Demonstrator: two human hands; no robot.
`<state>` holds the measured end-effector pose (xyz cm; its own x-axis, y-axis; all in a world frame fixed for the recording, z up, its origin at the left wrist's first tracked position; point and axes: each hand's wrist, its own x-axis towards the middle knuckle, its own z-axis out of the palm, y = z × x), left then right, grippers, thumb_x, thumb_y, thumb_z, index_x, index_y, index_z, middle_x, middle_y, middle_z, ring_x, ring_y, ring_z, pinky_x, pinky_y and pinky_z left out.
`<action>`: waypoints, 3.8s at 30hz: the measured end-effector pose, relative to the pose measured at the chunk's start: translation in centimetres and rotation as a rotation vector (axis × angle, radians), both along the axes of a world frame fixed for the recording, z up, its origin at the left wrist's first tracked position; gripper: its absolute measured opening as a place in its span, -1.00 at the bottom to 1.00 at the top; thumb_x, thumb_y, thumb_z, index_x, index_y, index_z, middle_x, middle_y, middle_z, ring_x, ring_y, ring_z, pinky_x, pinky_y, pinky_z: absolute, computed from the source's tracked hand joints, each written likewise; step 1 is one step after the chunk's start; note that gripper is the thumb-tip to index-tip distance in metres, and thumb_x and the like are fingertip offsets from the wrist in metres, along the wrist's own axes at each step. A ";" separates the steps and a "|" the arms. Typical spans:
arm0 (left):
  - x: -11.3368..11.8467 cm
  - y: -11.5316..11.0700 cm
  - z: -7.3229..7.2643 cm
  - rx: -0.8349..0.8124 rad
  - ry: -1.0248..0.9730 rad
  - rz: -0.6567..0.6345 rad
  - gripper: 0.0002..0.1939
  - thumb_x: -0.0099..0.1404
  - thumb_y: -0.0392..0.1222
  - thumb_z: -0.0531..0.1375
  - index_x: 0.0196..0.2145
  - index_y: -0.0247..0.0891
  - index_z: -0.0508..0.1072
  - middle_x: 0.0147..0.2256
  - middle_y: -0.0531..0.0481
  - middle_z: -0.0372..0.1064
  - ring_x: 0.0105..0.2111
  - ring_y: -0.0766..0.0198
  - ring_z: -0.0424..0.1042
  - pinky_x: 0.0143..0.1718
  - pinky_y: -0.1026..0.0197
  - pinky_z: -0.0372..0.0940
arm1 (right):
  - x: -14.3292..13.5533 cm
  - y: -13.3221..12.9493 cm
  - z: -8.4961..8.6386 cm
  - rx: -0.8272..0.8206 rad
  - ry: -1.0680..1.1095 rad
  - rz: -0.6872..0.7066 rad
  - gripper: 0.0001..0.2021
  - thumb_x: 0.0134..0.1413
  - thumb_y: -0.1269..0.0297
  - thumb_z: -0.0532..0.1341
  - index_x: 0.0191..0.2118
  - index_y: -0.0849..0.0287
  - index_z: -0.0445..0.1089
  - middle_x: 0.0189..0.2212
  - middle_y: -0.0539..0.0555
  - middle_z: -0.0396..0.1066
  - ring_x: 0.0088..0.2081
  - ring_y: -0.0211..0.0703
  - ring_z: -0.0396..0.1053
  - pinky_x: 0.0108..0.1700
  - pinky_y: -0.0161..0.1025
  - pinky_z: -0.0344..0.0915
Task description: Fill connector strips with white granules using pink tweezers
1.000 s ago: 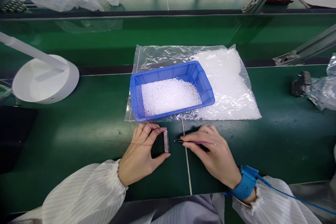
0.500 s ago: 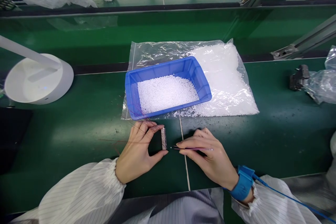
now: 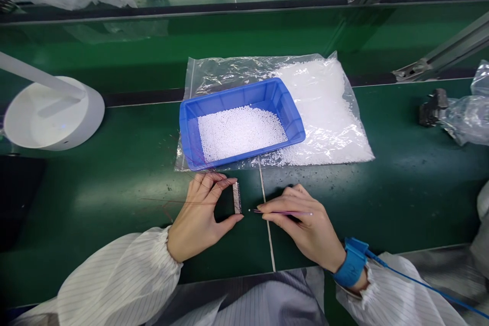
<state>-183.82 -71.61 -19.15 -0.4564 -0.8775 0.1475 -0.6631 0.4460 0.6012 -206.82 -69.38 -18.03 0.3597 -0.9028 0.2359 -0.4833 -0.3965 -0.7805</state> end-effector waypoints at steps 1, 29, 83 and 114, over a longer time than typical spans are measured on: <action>0.0 0.0 0.0 -0.002 0.000 0.001 -0.39 0.11 -0.20 0.38 0.06 -0.28 0.24 -0.07 -0.14 0.21 -0.04 0.03 0.19 -0.01 -0.07 0.23 | 0.1 -0.3 0.1 -0.013 -0.018 -0.021 -0.78 0.15 0.48 0.25 -0.14 0.02 0.45 -0.25 -0.10 0.56 -0.32 -0.25 0.38 -0.26 -0.15 0.25; 0.1 0.1 -0.1 0.023 -0.011 -0.003 -0.37 0.12 -0.15 0.38 0.08 -0.26 0.23 -0.05 -0.14 0.20 -0.02 0.02 0.17 0.01 -0.08 0.23 | 2.2 -3.3 -0.2 -0.008 -0.016 -0.105 -0.88 0.16 0.38 0.26 -0.19 0.05 0.49 -0.29 -0.07 0.56 -0.31 -0.19 0.38 -0.26 -0.12 0.27; 0.0 0.0 0.2 0.030 -0.012 -0.002 -0.39 0.12 -0.18 0.37 0.07 -0.23 0.22 -0.06 -0.14 0.22 -0.03 0.01 0.20 -0.02 -0.09 0.25 | 2.1 -3.2 0.0 -0.095 0.011 -0.114 -0.86 0.16 0.43 0.25 -0.20 0.03 0.46 -0.30 -0.07 0.56 -0.33 -0.21 0.40 -0.27 -0.13 0.23; -0.2 0.1 -0.5 -0.102 -0.018 0.030 -0.33 0.01 -0.03 0.45 -0.02 -0.30 0.26 -0.10 -0.14 0.25 -0.09 0.04 0.22 -0.04 -0.05 0.26 | 4.4 -2.4 1.2 -0.242 0.250 -0.226 -0.98 0.19 0.35 0.24 -0.25 0.13 0.40 -0.34 -0.03 0.53 -0.36 -0.22 0.41 -0.28 -0.18 0.22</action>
